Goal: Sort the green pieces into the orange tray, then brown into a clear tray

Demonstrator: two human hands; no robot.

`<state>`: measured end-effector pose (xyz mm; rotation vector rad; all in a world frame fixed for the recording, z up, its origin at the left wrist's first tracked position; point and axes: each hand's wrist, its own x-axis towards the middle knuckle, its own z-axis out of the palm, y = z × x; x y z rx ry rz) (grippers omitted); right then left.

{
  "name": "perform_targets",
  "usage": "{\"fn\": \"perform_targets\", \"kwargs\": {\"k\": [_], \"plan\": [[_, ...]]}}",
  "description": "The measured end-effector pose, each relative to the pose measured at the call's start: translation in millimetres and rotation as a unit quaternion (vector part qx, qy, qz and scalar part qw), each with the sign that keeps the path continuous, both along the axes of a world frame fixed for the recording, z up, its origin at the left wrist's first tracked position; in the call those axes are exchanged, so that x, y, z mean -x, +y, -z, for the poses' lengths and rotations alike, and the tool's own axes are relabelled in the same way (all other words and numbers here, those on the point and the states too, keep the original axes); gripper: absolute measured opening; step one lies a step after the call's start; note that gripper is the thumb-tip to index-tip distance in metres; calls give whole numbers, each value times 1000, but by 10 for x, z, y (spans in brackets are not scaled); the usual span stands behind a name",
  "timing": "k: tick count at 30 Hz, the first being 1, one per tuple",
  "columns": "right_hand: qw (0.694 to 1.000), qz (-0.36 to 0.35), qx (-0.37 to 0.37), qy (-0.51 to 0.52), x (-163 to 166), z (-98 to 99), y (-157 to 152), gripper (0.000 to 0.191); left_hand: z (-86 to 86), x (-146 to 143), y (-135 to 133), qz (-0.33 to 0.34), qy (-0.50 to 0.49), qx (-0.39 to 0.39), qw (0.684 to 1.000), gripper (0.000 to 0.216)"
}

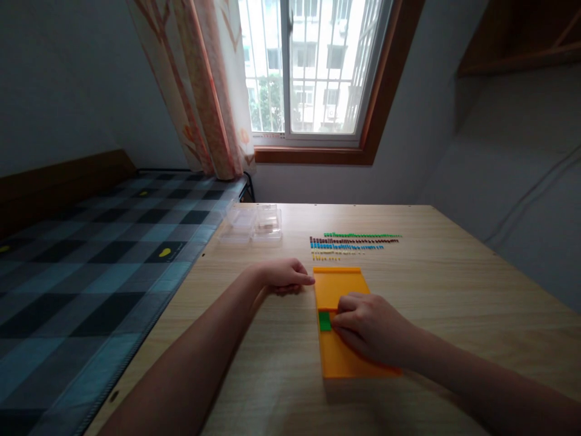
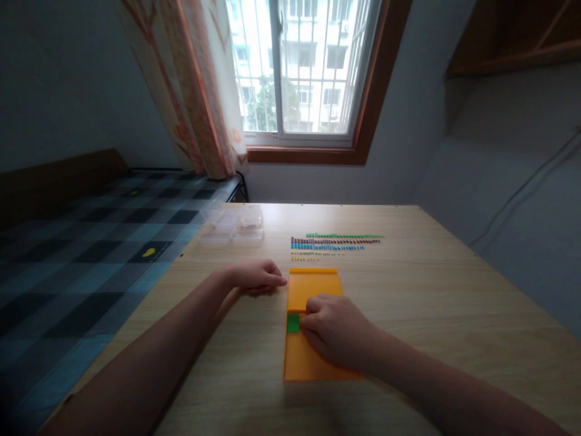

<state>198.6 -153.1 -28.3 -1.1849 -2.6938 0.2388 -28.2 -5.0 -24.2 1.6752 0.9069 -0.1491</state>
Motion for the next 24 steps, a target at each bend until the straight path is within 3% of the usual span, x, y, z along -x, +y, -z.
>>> {"fn": "perform_targets", "kwargs": {"k": [15, 20, 24], "plan": [[1000, -3, -4, 7, 10, 4, 18, 24, 25, 10, 5, -6, -9, 21, 1000, 69], [999, 6, -34, 31, -84, -142, 65, 25, 25, 21, 5, -6, -10, 18, 1000, 68], [994, 43, -86, 46, -222, -316, 288, 23, -1, 24, -12, -18, -2, 14, 1000, 70]]}}
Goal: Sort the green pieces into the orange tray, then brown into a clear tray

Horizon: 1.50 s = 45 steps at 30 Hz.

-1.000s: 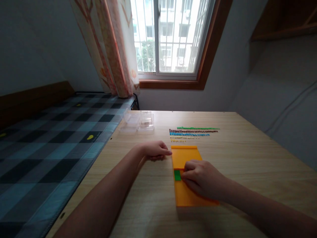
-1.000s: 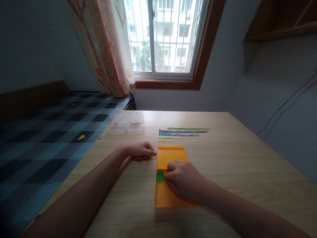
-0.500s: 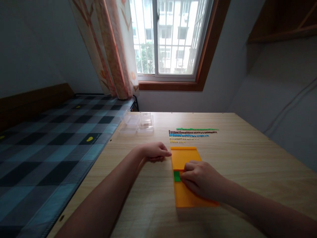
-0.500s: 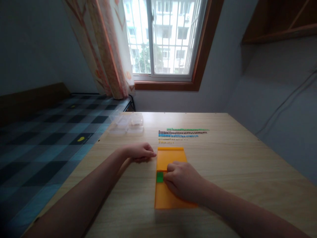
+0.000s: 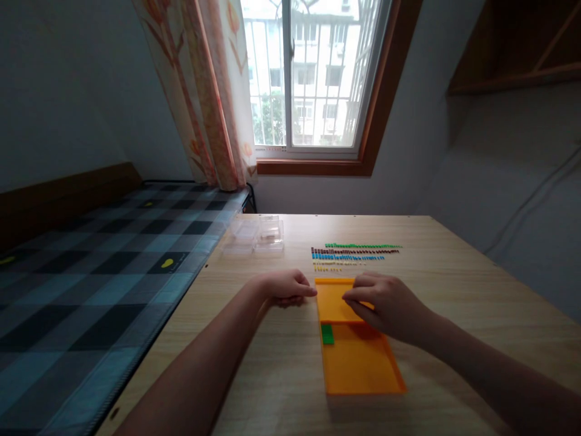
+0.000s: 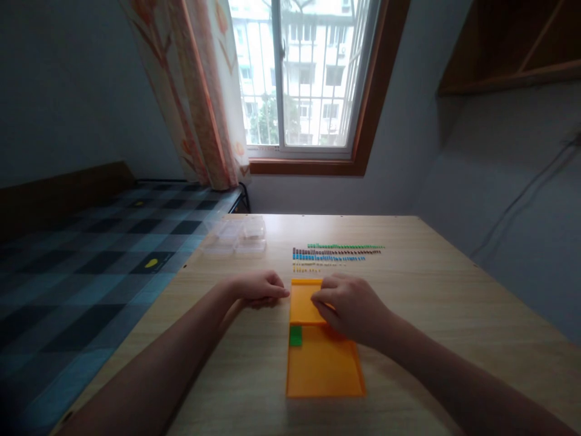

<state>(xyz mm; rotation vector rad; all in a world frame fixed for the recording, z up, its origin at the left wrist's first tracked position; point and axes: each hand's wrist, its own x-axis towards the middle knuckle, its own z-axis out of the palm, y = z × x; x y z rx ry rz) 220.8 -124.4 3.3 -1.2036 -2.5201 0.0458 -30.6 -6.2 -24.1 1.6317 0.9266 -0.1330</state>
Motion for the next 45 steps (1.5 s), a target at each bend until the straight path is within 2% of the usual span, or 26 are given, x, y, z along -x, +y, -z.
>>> {"fn": "perform_targets", "kwargs": {"k": [3, 7, 9, 13, 18, 29, 37, 41, 45], "plan": [[999, 46, -8, -18, -68, -100, 336, 22, -20, -2, -16, -5, 7, -5, 1000, 70], [980, 177, 32, -83, -83, -179, 907, 23, -22, 3, -23, -11, 14, 1, 1000, 69], [972, 213, 43, -91, -68, -187, 1170, 23, -19, 8, -23, -14, 8, 5, 1000, 68], [962, 237, 89, -105, 2, -137, 1552, 22, -18, 17, -31, -12, -1, -5, 1000, 68], [953, 230, 150, -128, 119, -14, 1798, 29, -1, 26, -25, -6, -9, -7, 1000, 68], [943, 231, 175, -163, 247, 119, 1976, 31, 20, 21, -18, -4, -10, -3, 1000, 67], [947, 229, 165, -156, 357, 78, 1958, 30, 21, 20, -8, -8, -8, 3, 1000, 67], [962, 208, 130, -121, 377, -69, 1817, 23, 3, 15, -15, -16, 0, 6, 1000, 68], [977, 180, 86, -73, 217, -215, 1390, 15, -4, 5, -19, -17, -9, 9, 1000, 69]]}}
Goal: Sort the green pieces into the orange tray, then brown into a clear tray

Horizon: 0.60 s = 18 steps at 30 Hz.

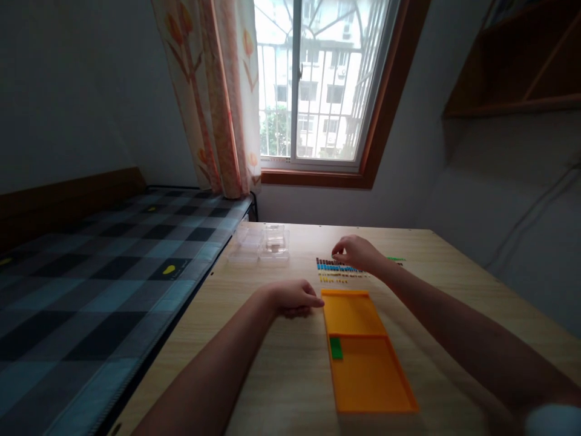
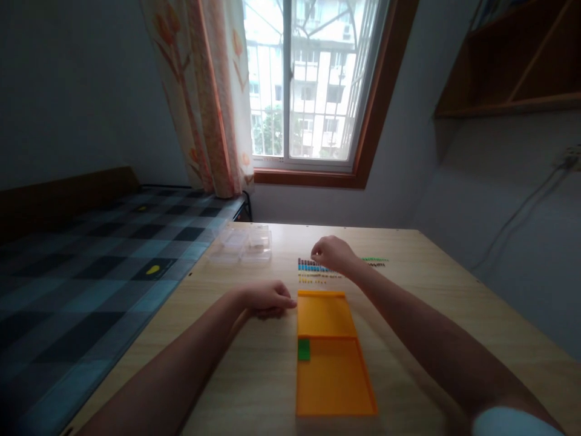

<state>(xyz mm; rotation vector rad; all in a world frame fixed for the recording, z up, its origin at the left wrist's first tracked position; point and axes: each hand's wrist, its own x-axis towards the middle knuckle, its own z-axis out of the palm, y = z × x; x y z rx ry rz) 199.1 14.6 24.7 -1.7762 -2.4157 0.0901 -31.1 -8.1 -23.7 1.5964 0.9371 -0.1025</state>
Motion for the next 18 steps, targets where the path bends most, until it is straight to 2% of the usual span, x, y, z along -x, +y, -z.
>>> {"fn": "perform_targets", "kwargs": {"k": [3, 5, 9, 12, 18], "plan": [[999, -29, -19, 33, -207, -7, -524, 14, 14, -8, 13, 2, -1, -2, 1000, 69], [990, -85, -33, 105, -320, 36, -902, 12, 29, -9, 29, 7, 0, 1, 1000, 69], [971, -173, 47, 161, -359, 142, -1470, 11, 55, 0, 54, 14, 6, 2, 1000, 68], [958, -239, 97, 127, -260, 198, -1632, 14, 55, 8, 53, 21, 1, -8, 1000, 68], [959, -276, 51, 42, -161, 334, -1603, 17, 7, -10, 23, 16, 22, -24, 999, 66]]}}
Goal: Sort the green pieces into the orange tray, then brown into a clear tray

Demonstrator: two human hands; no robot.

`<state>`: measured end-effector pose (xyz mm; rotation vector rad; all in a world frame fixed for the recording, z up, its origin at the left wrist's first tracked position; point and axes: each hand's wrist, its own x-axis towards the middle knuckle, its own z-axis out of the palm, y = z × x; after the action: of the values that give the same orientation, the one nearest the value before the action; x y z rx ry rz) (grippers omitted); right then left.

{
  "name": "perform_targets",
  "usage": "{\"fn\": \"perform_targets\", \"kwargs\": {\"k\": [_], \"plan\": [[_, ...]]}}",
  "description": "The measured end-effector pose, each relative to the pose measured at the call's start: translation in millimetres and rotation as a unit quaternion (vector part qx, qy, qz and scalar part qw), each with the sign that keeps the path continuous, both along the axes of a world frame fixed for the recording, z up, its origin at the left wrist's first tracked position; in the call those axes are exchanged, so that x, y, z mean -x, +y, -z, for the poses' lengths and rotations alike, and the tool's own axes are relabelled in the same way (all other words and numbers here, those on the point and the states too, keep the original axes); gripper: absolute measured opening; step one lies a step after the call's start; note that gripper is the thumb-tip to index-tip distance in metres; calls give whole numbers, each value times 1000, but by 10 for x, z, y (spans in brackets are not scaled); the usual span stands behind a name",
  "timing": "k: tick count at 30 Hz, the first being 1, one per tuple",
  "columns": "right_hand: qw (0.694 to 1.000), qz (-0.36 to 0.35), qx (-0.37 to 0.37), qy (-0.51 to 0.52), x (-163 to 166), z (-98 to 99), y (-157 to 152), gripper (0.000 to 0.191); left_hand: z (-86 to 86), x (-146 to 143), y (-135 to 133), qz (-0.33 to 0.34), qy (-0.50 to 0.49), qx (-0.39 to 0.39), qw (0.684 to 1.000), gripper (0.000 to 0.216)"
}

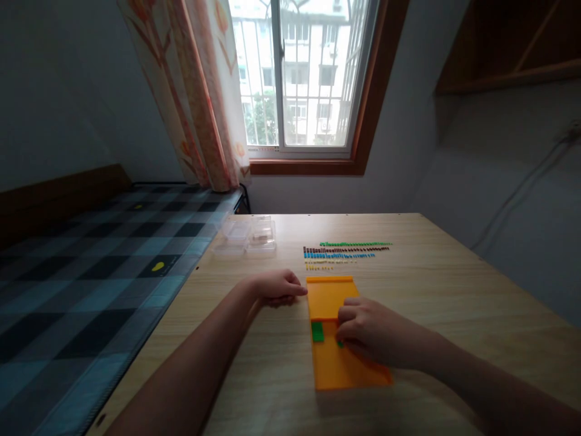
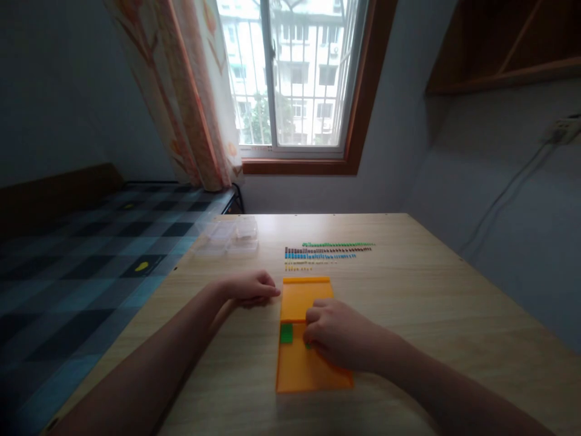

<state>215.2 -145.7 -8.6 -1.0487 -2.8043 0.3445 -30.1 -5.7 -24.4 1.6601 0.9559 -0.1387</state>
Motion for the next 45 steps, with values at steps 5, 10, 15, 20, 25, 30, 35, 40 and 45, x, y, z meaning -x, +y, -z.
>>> {"fn": "perform_targets", "kwargs": {"k": [5, 10, 15, 20, 25, 30, 35, 40, 45], "plan": [[998, -6, -57, 11, -95, 18, 19, 19, -14, -4, 8, 11, 5, -3, 1000, 66], [998, -29, -50, 5, -118, -33, -5, 18, 5, 1, 22, 15, 0, 3, 1000, 66], [998, -50, -34, -15, -104, -11, -6, 22, 9, -3, 18, 16, -3, 6, 1000, 67], [997, -28, -55, -35, -60, 46, 3, 22, 8, -4, 14, 14, -7, 6, 1000, 67], [994, 7, -102, -39, 8, 133, -7, 22, 24, 1, 26, 17, -10, 3, 1000, 67], [995, 1, -94, -25, 18, 165, -18, 20, 49, 10, 37, 21, -15, 11, 1000, 66], [996, 10, -82, -22, 16, 175, -12, 21, 43, 13, 31, 21, -15, 8, 1000, 64], [996, 14, -84, -18, 28, 186, -7, 22, 34, 14, 34, 27, -15, 12, 999, 65], [996, 12, -92, -15, 20, 186, -8, 22, 28, 13, 26, 21, -15, 13, 1000, 66]]}}
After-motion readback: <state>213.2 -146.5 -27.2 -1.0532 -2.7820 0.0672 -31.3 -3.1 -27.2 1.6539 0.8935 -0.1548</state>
